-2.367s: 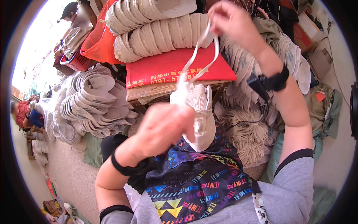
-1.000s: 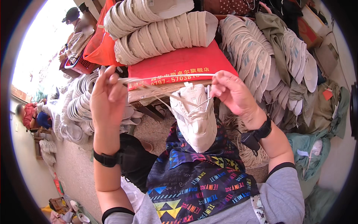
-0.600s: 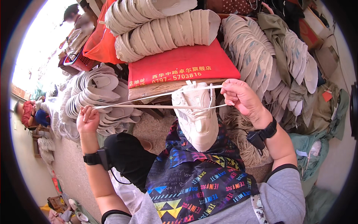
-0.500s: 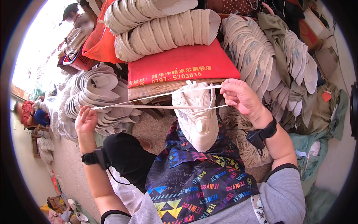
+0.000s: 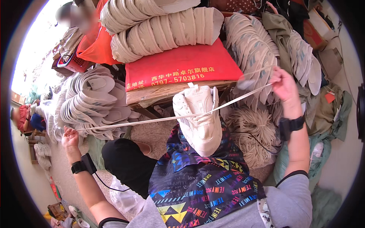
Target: The recorder is lacing a white sneaker in a room filled with shoe components.
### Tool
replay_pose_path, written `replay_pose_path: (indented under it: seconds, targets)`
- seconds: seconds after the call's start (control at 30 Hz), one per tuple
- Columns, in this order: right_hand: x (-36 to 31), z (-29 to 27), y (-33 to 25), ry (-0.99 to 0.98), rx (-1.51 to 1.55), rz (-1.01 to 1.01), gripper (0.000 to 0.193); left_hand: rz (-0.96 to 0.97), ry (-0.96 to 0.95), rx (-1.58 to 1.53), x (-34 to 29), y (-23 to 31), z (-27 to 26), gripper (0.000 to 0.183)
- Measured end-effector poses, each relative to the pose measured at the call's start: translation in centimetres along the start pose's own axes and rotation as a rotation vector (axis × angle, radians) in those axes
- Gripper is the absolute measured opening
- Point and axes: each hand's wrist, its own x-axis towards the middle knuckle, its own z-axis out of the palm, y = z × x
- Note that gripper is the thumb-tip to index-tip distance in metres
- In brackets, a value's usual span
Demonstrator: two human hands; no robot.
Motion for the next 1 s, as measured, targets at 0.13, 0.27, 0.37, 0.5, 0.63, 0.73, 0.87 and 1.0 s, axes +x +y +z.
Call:
replay_pose_path:
  seconds: [0.13, 0.27, 0.37, 0.5, 0.63, 0.73, 0.87, 1.0]
  targets:
    - [3.2, -9.6, -9.5, 0.184, 0.162, -0.074, 0.027, 0.262, -0.043, 0.296, 1.9, 8.3, -4.7, 0.025]
    - [-0.6, -16.7, -16.7, 0.576, 0.017, -0.557, 0.021, 0.471, 0.013, 0.528, -0.5, -3.2, 0.4, 0.025]
    - [-1.5, -15.1, -13.2, 0.668, -0.27, -0.685, 0.019, 0.355, -0.244, 0.771, -9.6, -13.3, 7.8, 0.038]
    - [-2.1, -3.6, -1.5, 0.418, -0.603, -0.364, 0.019, 0.07, -0.648, 0.921, -18.8, -21.0, 12.1, 0.028]
    - [-4.7, 3.8, 8.7, -0.123, -0.845, -0.108, 0.017, -0.053, -0.907, 1.128, -25.5, -28.3, 15.4, 0.026]
    - [-5.9, 5.9, 13.4, -0.317, -1.062, -0.022, 0.016, 0.172, -1.162, 1.301, -27.9, -32.3, 15.2, 0.023]
    - [-6.7, 7.1, 16.0, -0.473, -1.124, -0.269, 0.016, 0.593, -1.328, 1.461, -29.3, -35.4, 14.9, 0.029]
    - [-7.3, 7.5, 15.0, -0.401, -1.239, -0.076, 0.017, 0.758, -1.389, 1.459, -28.5, -36.7, 14.5, 0.021]
